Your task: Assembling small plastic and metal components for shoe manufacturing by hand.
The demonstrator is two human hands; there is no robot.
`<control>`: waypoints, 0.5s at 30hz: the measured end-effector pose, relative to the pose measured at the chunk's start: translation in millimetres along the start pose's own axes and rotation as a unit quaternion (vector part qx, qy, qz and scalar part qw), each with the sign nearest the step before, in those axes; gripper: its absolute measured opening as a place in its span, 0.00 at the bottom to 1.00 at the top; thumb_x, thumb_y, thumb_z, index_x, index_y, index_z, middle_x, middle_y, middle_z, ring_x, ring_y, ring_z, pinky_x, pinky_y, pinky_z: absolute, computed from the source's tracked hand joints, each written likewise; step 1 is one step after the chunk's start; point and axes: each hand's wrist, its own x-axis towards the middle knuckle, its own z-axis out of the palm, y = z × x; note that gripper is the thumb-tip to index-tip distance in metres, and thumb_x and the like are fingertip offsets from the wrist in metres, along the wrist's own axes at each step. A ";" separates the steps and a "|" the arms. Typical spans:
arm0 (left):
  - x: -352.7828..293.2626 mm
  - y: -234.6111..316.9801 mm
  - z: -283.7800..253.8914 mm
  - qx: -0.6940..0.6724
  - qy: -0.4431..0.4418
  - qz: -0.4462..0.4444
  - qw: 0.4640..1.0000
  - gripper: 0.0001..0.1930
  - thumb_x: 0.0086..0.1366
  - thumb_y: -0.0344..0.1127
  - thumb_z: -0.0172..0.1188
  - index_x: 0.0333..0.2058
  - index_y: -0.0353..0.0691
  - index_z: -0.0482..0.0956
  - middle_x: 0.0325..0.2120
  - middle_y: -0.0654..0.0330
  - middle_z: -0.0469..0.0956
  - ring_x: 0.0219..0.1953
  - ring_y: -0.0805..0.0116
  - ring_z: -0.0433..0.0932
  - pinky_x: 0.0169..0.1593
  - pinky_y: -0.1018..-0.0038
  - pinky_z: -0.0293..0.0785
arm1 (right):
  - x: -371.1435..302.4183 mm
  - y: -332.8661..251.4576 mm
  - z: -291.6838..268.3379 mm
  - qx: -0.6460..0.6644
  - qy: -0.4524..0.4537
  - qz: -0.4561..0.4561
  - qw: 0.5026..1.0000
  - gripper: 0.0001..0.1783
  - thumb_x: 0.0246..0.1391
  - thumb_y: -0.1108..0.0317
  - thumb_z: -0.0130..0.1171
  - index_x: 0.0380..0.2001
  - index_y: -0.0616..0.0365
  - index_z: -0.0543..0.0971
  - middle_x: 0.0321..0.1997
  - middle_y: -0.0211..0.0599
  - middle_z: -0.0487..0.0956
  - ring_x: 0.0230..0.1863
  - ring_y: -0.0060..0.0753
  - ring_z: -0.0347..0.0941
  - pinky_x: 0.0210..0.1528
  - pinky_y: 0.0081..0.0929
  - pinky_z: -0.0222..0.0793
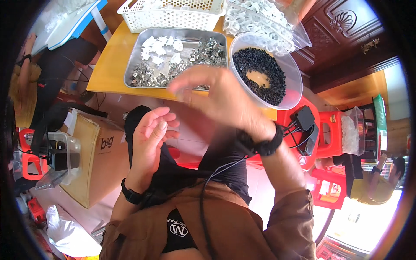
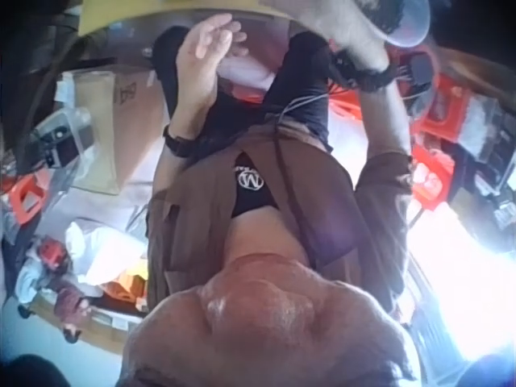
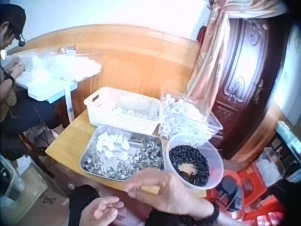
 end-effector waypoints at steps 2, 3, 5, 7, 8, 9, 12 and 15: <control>-2.2 5.9 10.7 -0.078 -0.065 0.000 0.995 0.17 0.65 0.33 0.57 0.50 0.33 0.70 0.45 0.55 0.74 0.45 0.68 0.75 0.44 0.71 0.76 | -21.0 -8.0 12.2 0.012 -0.007 -0.052 0.999 0.14 0.43 0.77 0.63 0.35 0.49 0.83 0.39 0.34 0.79 0.44 0.39 0.74 0.47 0.31 0.70; -3.7 1.9 13.4 -0.067 -0.089 0.021 0.994 0.17 0.67 0.35 0.54 0.52 0.33 0.70 0.44 0.54 0.75 0.44 0.67 0.76 0.44 0.71 0.76 | -30.8 -14.7 13.9 -0.006 -0.026 -0.038 0.999 0.10 0.46 0.77 0.63 0.34 0.54 0.82 0.45 0.36 0.78 0.52 0.37 0.70 0.52 0.32 0.67; -11.5 1.0 17.3 -0.083 -0.114 0.005 0.990 0.14 0.67 0.34 0.54 0.48 0.33 0.72 0.39 0.56 0.77 0.39 0.67 0.78 0.42 0.72 0.76 | -46.4 -10.6 23.7 0.007 0.012 -0.043 0.999 0.12 0.43 0.77 0.64 0.35 0.51 0.83 0.44 0.35 0.78 0.49 0.39 0.72 0.51 0.32 0.68; -18.3 -3.3 18.0 -0.074 -0.112 -0.010 0.991 0.13 0.66 0.33 0.55 0.47 0.33 0.73 0.38 0.56 0.78 0.38 0.67 0.79 0.42 0.72 0.76 | -58.2 -10.8 26.1 0.018 0.038 -0.042 0.998 0.14 0.41 0.76 0.65 0.35 0.48 0.83 0.42 0.33 0.78 0.46 0.39 0.73 0.49 0.32 0.69; -22.0 -4.8 19.1 -0.046 -0.119 -0.005 0.992 0.13 0.66 0.35 0.55 0.46 0.35 0.73 0.41 0.55 0.77 0.38 0.67 0.78 0.42 0.71 0.77 | -64.6 -14.4 23.4 0.028 0.025 -0.033 0.999 0.15 0.41 0.76 0.65 0.36 0.49 0.82 0.42 0.34 0.78 0.46 0.40 0.73 0.48 0.31 0.69; -26.7 -6.4 18.8 -0.017 -0.123 0.001 0.992 0.13 0.66 0.36 0.55 0.46 0.36 0.72 0.43 0.55 0.76 0.38 0.66 0.78 0.41 0.69 0.77 | -69.7 -17.3 21.5 0.042 0.011 -0.025 0.999 0.15 0.41 0.76 0.65 0.37 0.49 0.82 0.42 0.35 0.78 0.45 0.41 0.74 0.48 0.31 0.70; -39.9 -3.8 19.6 0.004 -0.106 0.005 0.994 0.12 0.66 0.36 0.56 0.45 0.36 0.73 0.42 0.54 0.77 0.38 0.66 0.78 0.39 0.70 0.77 | -80.2 -47.9 6.7 0.048 0.092 -0.022 0.994 0.14 0.45 0.75 0.63 0.39 0.60 0.80 0.43 0.37 0.78 0.46 0.32 0.75 0.47 0.26 0.71; -50.5 1.8 23.7 0.041 -0.077 0.002 0.996 0.13 0.65 0.36 0.57 0.44 0.35 0.74 0.41 0.53 0.78 0.37 0.67 0.79 0.37 0.73 0.76 | -90.9 -66.3 -65.2 0.059 0.128 -0.034 0.989 0.23 0.56 0.56 0.53 0.48 0.63 0.74 0.47 0.42 0.75 0.52 0.35 0.71 0.51 0.29 0.70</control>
